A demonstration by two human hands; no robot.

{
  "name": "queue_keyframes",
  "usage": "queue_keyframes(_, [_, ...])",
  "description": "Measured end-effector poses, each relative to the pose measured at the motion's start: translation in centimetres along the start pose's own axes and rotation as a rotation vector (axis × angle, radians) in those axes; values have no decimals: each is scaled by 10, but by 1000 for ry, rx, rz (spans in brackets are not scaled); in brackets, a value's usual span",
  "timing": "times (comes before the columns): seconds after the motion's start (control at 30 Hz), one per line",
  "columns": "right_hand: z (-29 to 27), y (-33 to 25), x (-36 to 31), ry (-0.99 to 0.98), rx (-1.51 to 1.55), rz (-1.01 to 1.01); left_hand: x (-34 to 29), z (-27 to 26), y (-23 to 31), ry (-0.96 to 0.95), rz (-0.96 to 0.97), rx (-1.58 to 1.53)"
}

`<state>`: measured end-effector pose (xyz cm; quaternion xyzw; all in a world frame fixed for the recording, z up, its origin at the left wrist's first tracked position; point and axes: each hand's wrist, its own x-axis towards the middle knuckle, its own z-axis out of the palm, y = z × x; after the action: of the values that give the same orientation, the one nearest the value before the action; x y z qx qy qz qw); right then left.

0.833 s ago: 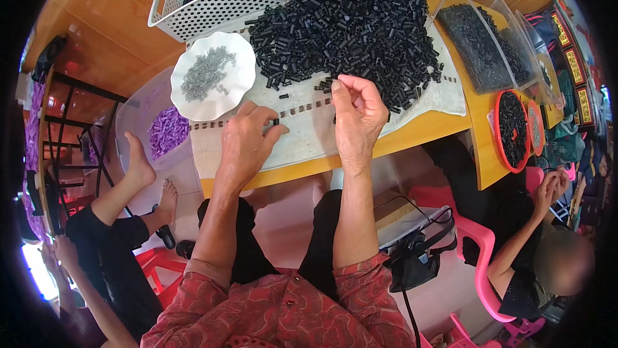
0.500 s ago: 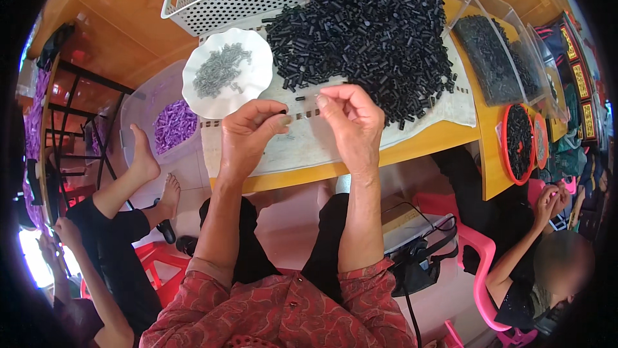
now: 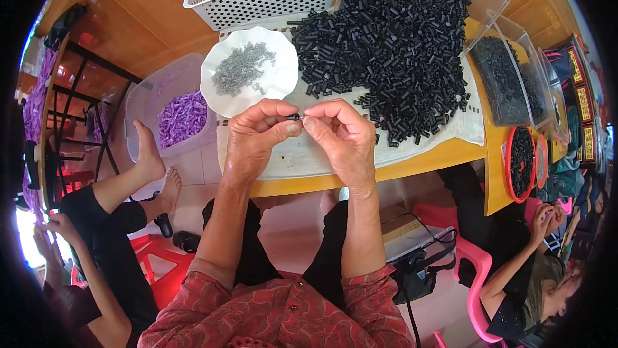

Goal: The person assembles small black plastic tubes with silver metal rings by hand at a workbench.

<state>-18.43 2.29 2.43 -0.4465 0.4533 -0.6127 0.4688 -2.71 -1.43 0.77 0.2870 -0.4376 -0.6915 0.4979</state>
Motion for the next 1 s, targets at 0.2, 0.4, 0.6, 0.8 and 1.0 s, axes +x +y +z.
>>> queue_keyframes(0.2, [2,2,-1,8,-27,6,0,0,-3,-9,50,18])
queue_keyframes(0.4, [2,2,0,3,-67,-9,-1,-1,-1,-7,61,55])
queue_keyframes(0.6, [0,1,-1,-27,-112,-22,-3,2,6,13,-32,76])
queue_keyframes(0.8, [-7,2,1,-99,-7,-25,-4,-5,5,-50,-52,66])
queue_keyframes(1.0, [-14,-1,2,-213,110,69,-3,-11,6,-169,-171,-48])
